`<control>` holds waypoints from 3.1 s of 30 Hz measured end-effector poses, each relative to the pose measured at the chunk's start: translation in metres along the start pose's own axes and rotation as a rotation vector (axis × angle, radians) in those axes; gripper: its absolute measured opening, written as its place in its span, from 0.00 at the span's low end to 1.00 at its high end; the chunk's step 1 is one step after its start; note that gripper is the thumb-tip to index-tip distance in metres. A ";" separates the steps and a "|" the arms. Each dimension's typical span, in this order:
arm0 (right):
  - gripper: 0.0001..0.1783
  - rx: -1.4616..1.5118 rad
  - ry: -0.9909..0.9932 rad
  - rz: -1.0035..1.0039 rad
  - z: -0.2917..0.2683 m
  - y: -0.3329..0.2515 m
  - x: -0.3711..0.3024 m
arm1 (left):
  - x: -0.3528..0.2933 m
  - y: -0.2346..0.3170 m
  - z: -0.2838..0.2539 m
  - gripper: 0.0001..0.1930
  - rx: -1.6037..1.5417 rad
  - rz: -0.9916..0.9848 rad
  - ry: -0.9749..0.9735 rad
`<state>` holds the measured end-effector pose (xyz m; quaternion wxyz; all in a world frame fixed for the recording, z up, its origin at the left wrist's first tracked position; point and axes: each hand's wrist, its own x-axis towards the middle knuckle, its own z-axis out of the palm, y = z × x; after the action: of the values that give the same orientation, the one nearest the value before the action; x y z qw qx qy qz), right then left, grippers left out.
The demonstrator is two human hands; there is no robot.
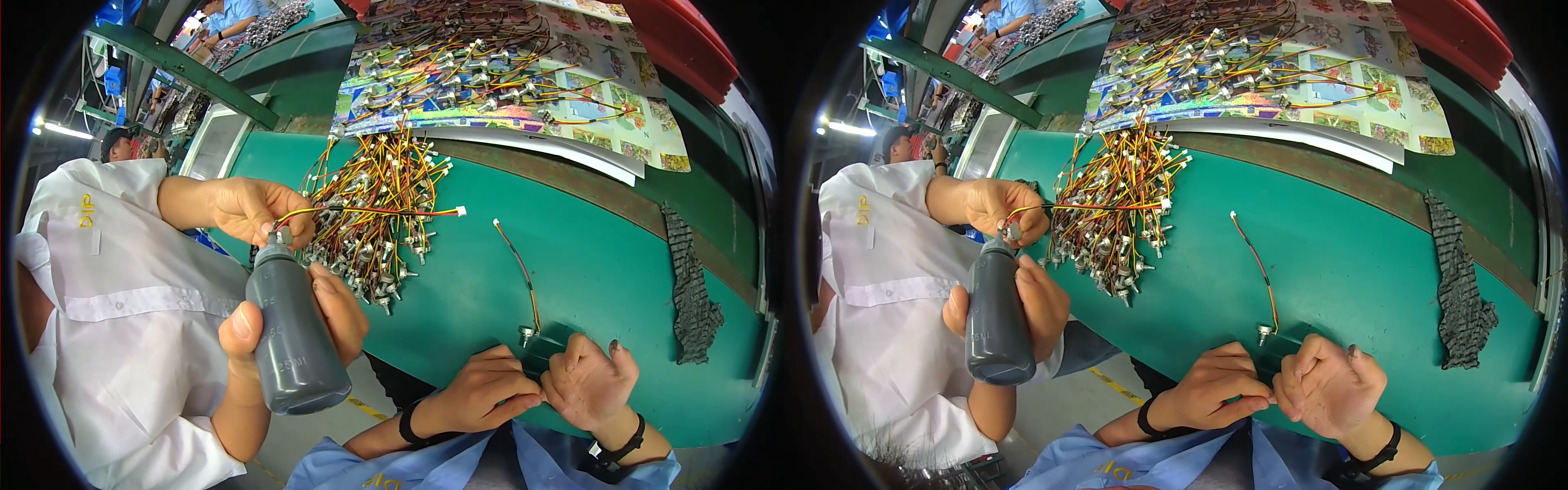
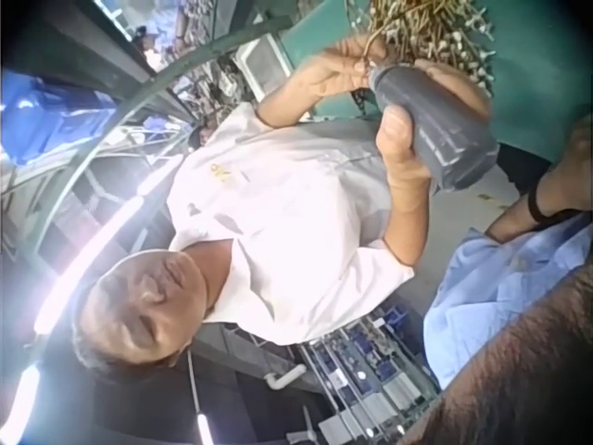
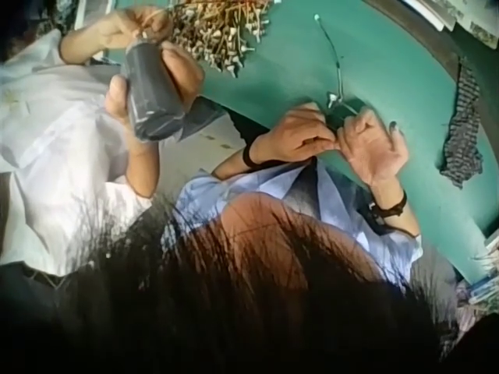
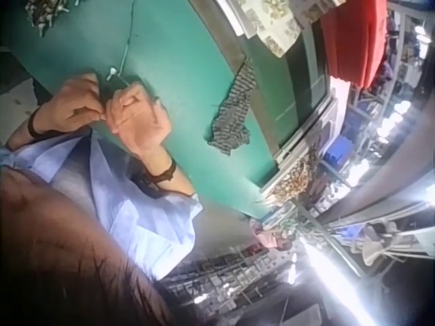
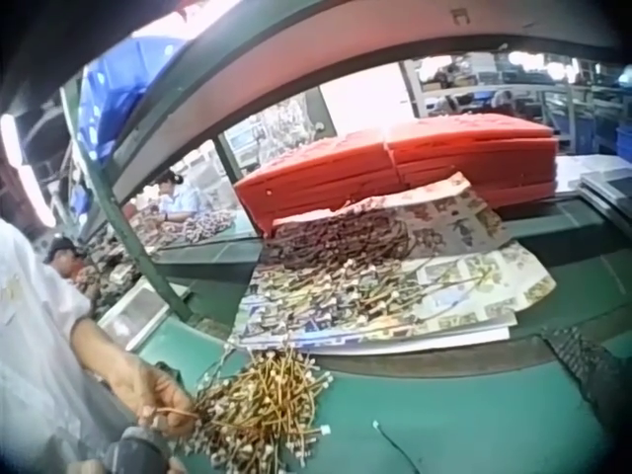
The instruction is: The person picks up a wire assembly and applies glue from a squeeze bottle to the metal component before setting it aside. They repeat this process multiple times while another person performs the same task nearby.
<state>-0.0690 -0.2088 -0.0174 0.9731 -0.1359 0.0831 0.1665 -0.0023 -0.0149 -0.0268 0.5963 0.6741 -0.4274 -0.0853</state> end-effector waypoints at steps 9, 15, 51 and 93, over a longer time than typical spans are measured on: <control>0.33 0.001 -0.010 0.043 0.000 -0.001 -0.003 | -0.001 0.001 0.000 0.08 0.028 -0.001 -0.025; 0.33 -0.010 -0.004 0.075 -0.001 0.000 -0.005 | -0.005 0.001 0.000 0.11 0.042 -0.005 -0.069; 0.11 -1.957 0.071 -0.728 0.019 -0.010 0.022 | 0.004 0.006 -0.015 0.12 0.461 -0.158 0.078; 0.06 -1.370 0.154 -0.499 -0.007 -0.003 -0.001 | -0.007 -0.001 -0.009 0.10 0.499 -0.038 0.140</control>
<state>-0.0700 -0.2133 -0.0228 0.6704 -0.7399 -0.0049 -0.0556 -0.0006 -0.0038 -0.0283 0.4378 0.8127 -0.3801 0.0582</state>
